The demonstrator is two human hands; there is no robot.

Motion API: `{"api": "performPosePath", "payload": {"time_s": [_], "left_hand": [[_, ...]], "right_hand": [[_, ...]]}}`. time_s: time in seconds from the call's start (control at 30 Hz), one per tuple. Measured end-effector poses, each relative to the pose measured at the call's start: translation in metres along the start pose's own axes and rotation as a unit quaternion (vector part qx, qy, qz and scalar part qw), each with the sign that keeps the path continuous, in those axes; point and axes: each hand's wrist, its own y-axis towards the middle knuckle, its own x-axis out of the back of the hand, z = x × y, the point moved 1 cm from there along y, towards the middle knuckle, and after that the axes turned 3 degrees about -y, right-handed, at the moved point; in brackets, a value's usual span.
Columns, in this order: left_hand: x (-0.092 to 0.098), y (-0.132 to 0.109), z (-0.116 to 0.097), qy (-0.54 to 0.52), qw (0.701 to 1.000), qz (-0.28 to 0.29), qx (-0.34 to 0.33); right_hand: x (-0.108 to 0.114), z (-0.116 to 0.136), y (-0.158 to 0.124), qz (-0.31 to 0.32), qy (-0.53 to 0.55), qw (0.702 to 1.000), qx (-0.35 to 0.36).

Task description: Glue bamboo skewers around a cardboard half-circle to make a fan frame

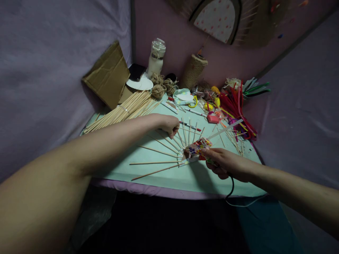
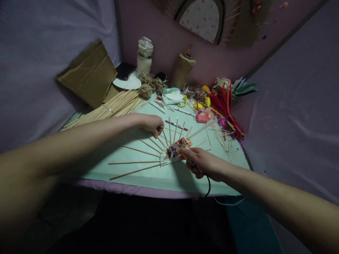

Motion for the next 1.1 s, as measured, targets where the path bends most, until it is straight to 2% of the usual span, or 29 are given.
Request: {"api": "performPosePath", "payload": {"time_s": [0.07, 0.2, 0.47, 1.1], "left_hand": [[0.0005, -0.0009, -0.0009, -0.001, 1.0, -0.001, 0.003], [0.0001, 0.0005, 0.0006, -0.002, 1.0, 0.001, -0.002], [-0.0033, 0.0064, 0.0081, -0.006, 1.0, -0.001, -0.008], [-0.0027, 0.0054, 0.0076, -0.004, 1.0, -0.003, -0.014]], "right_hand": [[-0.0028, -0.004, -0.0017, -0.005, -0.001, 1.0, 0.021], [-0.009, -0.0084, -0.0054, -0.031, -0.07, 0.995, 0.065], [-0.0089, -0.0096, -0.0097, -0.073, -0.116, 0.988, 0.068], [-0.0084, -0.0059, -0.0039, -0.055, -0.151, 0.985, 0.057]]}}
